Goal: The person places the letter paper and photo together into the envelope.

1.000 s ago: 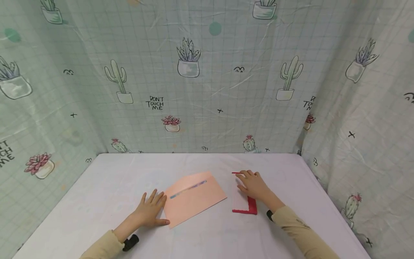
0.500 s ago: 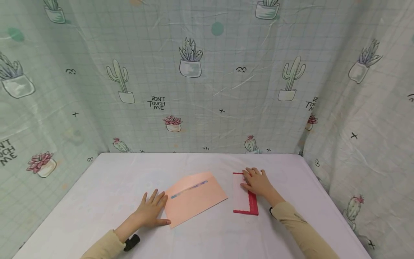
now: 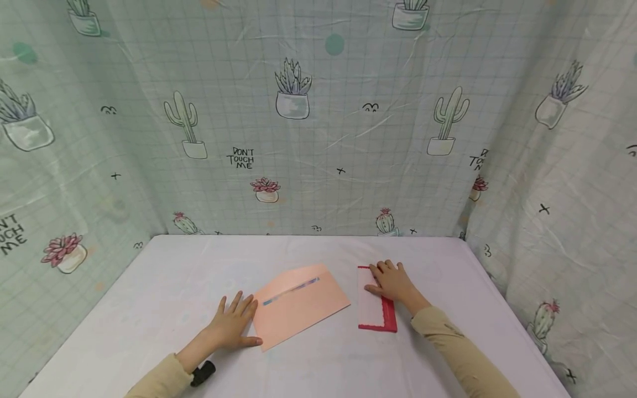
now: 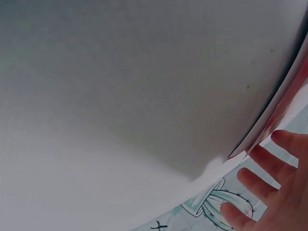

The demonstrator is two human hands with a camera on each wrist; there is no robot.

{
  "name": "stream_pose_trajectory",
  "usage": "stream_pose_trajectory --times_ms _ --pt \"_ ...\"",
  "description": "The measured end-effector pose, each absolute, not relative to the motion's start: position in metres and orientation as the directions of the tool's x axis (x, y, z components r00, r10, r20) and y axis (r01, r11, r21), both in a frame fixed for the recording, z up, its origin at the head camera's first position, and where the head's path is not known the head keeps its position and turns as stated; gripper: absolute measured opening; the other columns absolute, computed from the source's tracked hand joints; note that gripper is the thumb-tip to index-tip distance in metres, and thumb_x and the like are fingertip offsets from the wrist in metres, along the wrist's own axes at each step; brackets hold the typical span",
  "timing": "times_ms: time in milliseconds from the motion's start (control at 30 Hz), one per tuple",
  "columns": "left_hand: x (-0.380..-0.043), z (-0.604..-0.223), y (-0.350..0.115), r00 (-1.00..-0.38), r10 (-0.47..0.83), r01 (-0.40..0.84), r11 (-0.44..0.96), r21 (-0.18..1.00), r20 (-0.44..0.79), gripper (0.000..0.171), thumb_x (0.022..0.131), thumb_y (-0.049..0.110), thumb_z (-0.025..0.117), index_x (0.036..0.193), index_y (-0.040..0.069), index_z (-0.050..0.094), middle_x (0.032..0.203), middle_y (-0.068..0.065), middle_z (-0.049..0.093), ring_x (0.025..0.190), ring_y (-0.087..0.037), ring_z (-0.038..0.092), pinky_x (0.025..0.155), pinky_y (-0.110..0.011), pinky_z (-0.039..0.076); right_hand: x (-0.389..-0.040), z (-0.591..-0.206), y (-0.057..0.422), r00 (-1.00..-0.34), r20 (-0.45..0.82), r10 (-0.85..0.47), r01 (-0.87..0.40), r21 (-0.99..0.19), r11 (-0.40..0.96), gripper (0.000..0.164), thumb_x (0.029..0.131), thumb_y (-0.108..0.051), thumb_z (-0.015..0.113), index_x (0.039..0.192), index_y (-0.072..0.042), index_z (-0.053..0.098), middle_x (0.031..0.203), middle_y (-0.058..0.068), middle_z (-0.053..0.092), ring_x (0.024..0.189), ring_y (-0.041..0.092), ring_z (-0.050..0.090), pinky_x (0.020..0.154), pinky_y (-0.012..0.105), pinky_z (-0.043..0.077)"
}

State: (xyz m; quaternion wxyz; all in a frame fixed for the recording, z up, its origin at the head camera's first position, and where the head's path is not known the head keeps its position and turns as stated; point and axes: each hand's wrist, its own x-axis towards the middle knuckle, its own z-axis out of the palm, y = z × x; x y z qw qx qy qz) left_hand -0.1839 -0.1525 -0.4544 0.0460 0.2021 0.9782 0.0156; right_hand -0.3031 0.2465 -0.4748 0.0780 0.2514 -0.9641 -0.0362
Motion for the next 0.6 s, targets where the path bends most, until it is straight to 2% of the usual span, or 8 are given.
stream_pose_trajectory --times_ms 367,600 --pt "-0.1832 -0.4568 -0.1528 -0.914 0.399 0.397 0.917 0.049 -0.072 0.091 0.07 0.061 0.059 0.13 -0.005 0.039 0.139 -0.023 0.034 0.13 -0.046 0.023 0.098 -0.067 0.016 -0.3018 -0.4777 0.2454 -0.845 0.166 -0.509 -0.489 0.144 0.86 0.067 0.077 -0.055 0.056 0.12 -0.003 0.052 0.102 0.012 0.051 0.095 0.029 0.046 0.075 0.048 0.041" --pt "-0.1827 -0.4564 -0.1532 -0.912 0.405 0.404 0.914 0.036 -0.064 0.09 0.071 0.06 0.058 0.13 -0.005 0.038 0.139 -0.023 0.034 0.13 -0.046 0.024 0.098 -0.067 0.017 -0.3052 -0.4808 0.2452 -0.821 0.226 -0.524 -0.496 0.173 0.851 0.06 0.073 -0.057 0.061 0.104 -0.007 0.053 0.092 0.009 0.048 0.087 0.025 0.045 0.066 0.041 0.039"
